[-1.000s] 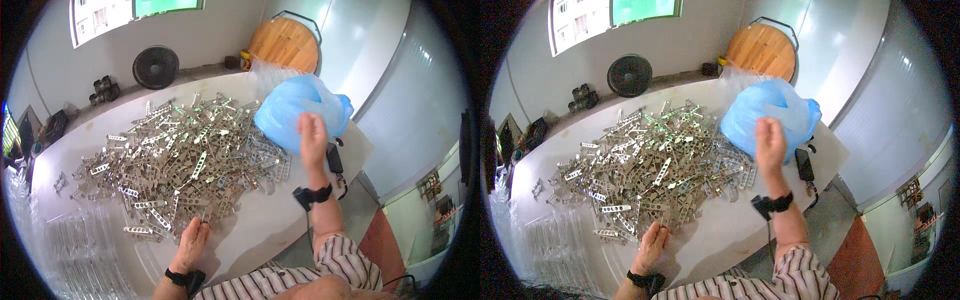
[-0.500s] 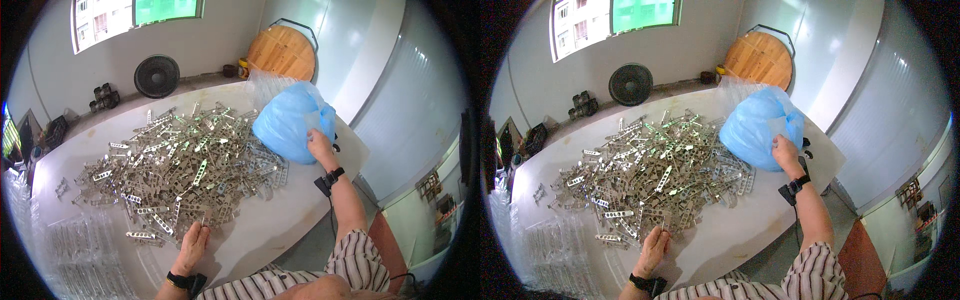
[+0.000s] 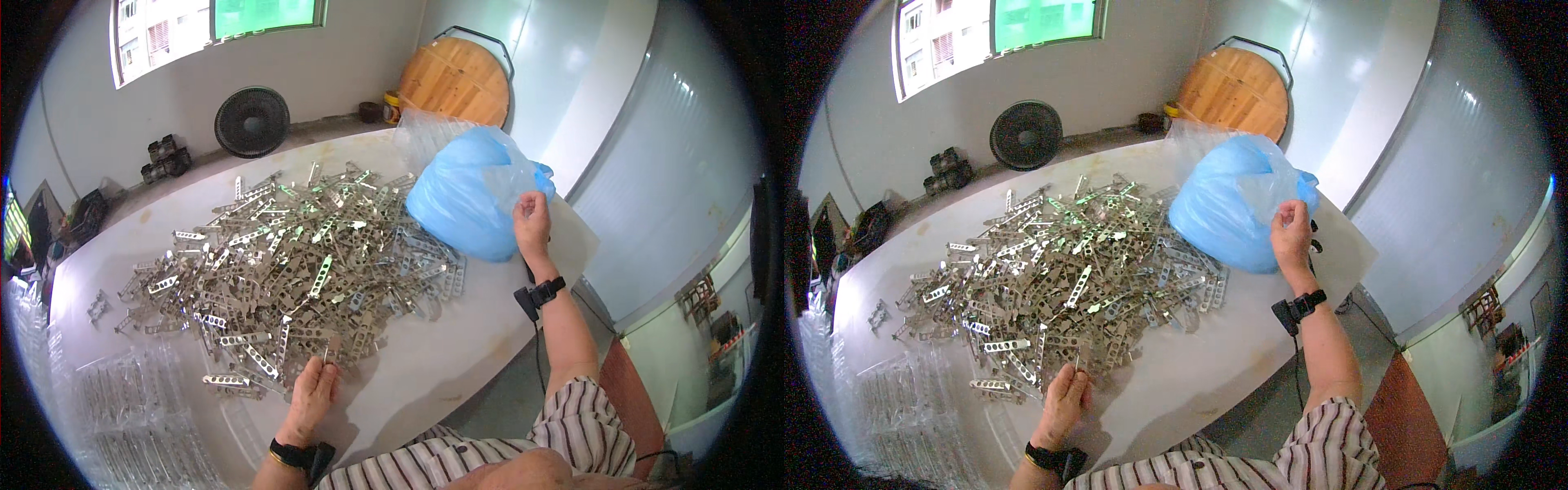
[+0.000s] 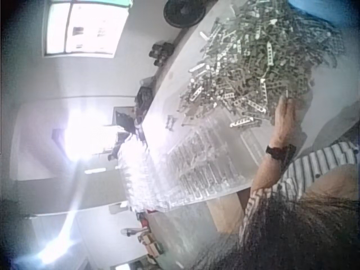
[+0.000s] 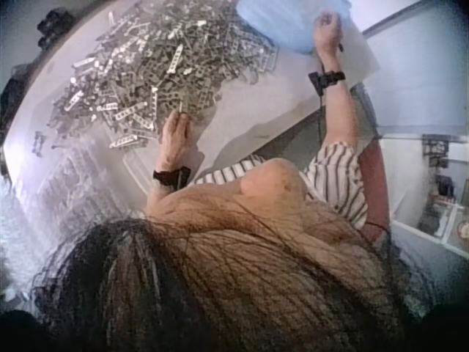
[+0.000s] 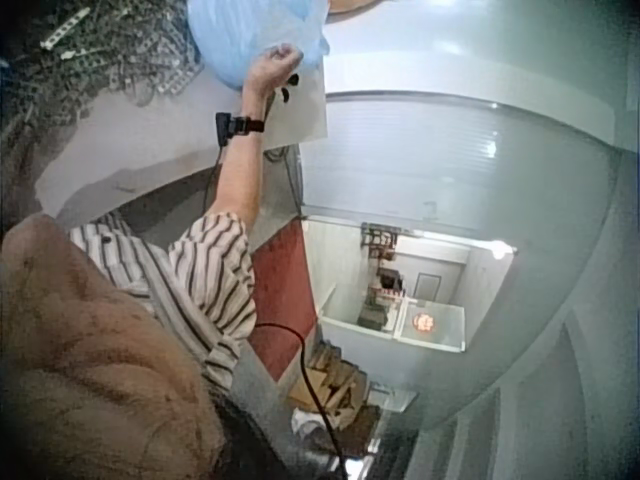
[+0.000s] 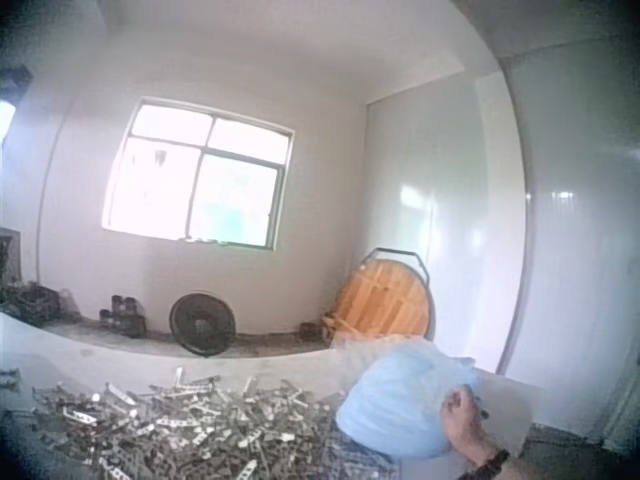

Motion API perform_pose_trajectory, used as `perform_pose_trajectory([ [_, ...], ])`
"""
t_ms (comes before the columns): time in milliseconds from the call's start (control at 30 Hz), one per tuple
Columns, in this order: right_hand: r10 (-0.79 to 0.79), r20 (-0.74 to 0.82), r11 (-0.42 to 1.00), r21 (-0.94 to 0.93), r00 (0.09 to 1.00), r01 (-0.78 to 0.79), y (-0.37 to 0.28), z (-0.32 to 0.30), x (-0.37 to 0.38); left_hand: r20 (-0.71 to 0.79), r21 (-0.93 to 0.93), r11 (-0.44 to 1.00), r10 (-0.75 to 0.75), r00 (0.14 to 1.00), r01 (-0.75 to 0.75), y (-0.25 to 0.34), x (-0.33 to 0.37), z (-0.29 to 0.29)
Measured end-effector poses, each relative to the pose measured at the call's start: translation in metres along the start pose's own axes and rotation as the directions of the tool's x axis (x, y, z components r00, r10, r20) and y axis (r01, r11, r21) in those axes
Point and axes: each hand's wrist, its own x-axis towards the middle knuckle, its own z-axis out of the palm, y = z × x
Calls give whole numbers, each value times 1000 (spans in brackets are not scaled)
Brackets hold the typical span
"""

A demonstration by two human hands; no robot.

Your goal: Packing metal brackets into plastic sleeves and then into a tray at a workstation.

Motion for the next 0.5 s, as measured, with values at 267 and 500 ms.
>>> perform_pose_trajectory([
  [267,428,299,896,-14,853,-444,21,3,-4,13,39,999,8,1000,-9,0,0,-1],
  [500,36,-153,984,178,988,-8,-4,-6,5,24,41,999,32,999,-33,0,1,-1],
])
